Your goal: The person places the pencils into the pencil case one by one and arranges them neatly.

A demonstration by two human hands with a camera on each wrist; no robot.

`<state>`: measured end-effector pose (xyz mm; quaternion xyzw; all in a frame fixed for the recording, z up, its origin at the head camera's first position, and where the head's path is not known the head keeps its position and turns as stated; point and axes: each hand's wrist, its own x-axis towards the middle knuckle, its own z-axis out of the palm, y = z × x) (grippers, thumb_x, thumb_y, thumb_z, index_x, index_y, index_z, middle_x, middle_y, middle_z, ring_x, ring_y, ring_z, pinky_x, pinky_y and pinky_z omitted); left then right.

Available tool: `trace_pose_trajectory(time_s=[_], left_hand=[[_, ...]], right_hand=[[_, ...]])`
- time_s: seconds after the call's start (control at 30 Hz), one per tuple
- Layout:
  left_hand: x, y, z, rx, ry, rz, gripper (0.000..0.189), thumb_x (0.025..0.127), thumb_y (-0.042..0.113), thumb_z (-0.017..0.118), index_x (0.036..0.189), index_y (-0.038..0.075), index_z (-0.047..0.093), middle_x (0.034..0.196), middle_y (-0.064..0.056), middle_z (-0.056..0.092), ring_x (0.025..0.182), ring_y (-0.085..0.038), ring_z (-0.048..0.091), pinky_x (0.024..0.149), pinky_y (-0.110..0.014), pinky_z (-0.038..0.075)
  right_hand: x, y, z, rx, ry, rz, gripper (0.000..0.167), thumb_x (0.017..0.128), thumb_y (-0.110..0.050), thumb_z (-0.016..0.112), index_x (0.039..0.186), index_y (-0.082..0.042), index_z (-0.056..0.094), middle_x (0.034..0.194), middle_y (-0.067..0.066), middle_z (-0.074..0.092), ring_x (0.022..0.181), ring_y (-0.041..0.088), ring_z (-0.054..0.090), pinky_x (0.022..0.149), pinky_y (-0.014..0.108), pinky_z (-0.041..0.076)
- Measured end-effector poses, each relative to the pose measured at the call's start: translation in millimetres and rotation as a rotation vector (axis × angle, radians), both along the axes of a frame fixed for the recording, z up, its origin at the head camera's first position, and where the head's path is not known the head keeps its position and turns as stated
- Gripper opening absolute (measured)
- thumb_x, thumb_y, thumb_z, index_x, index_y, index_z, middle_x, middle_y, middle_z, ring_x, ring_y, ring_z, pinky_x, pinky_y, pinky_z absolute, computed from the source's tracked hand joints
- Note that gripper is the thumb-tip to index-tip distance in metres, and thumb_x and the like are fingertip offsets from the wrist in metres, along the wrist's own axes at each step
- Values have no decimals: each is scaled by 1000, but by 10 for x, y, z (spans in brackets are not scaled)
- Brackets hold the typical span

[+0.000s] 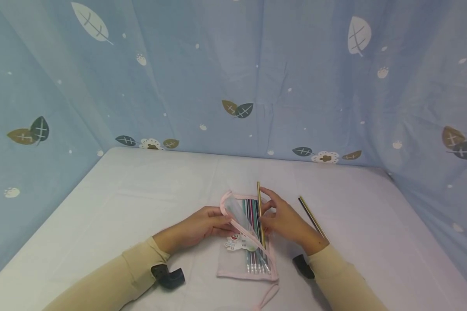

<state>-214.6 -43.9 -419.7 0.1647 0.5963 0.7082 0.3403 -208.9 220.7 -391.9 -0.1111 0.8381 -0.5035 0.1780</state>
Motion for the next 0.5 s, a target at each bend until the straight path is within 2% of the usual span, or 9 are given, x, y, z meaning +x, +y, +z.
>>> trace_pose_trajectory(time_s=[0.27, 0.5], left_hand=[[-4, -12, 3, 10, 12, -11, 35, 103, 12, 54, 124, -16, 56, 117, -30, 67, 104, -22, 70, 101, -39, 57], [-20, 4, -41, 14, 11, -16, 34, 103, 10, 53, 125, -17, 55, 111, -20, 71, 101, -18, 70, 101, -38, 57]], right_hand=[[15, -18, 17, 25, -25, 16, 84, 92, -3, 65, 160, -18, 18, 116, 22, 55, 73, 23, 67, 71, 34, 58], [27, -36, 52, 17, -40, 20, 88, 91, -2, 65, 161, -16, 13, 113, 22, 53, 67, 22, 67, 72, 32, 58]])
